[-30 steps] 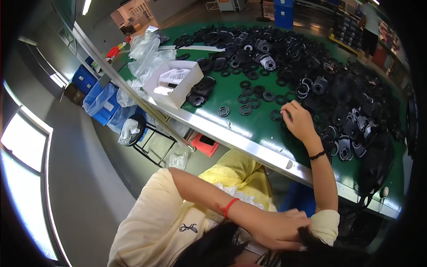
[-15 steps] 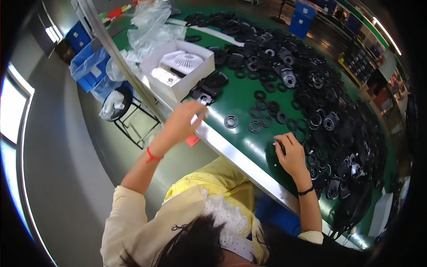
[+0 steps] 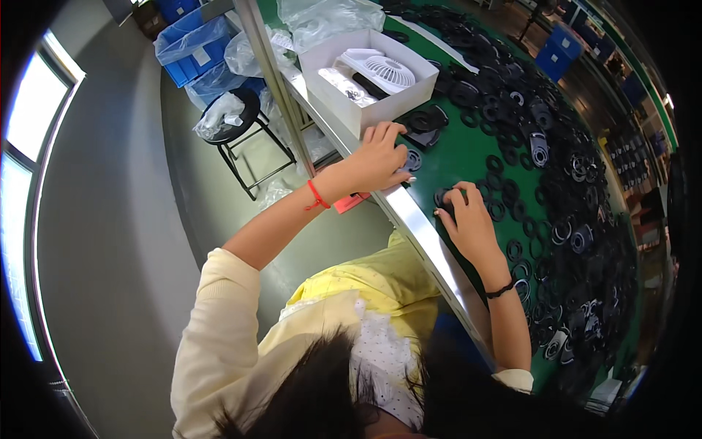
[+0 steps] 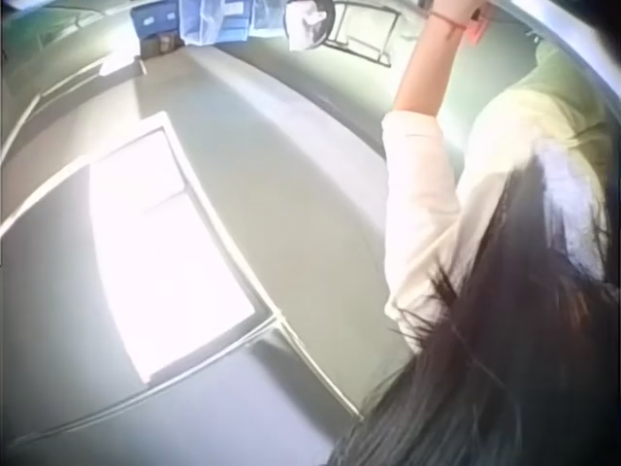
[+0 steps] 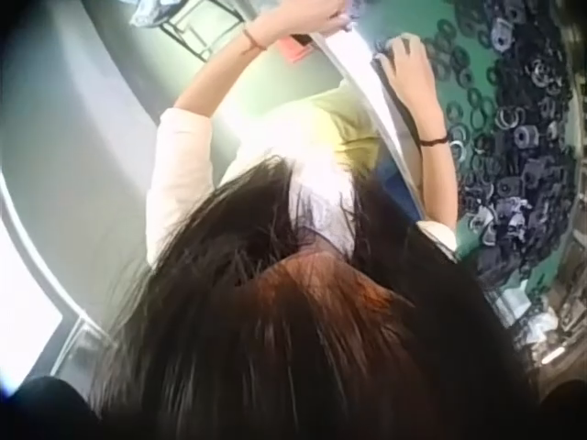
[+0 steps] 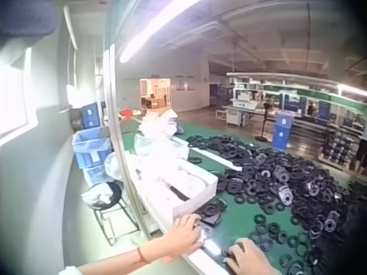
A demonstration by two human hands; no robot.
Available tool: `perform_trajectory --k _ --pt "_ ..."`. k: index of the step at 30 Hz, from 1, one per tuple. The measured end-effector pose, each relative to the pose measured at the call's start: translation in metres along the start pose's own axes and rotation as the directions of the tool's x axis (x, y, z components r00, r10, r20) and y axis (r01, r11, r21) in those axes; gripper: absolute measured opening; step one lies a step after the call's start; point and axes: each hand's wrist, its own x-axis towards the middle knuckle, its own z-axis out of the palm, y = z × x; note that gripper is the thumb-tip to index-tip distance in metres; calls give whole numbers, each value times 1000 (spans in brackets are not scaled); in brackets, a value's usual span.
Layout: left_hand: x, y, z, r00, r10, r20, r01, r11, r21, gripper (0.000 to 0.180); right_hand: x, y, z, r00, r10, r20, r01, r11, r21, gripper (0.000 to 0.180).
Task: The person is manually assembling small black plastic components by fitting rings and parts into a housing on a production line.
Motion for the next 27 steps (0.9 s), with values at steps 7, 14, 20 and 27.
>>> perform_trajectory --k 7,14,20,27 --pt "40 10 4 980 -167 108 196 912 -362 33 -21 7 -14 997 47 -69 -42 996 76 18" --pt "120 64 39 925 -259 277 364 403 -840 24 -58 47 -46 814 569 -116 -429 723 541 15" --pt "173 121 94 959 54 279 240 373 -896 21 -95 83 -65 526 761 -379 -197 543 816 15" --pt "177 157 107 810 223 542 504 205 -839 56 -110 96 -69 651 491 -579 -380 871 311 18"
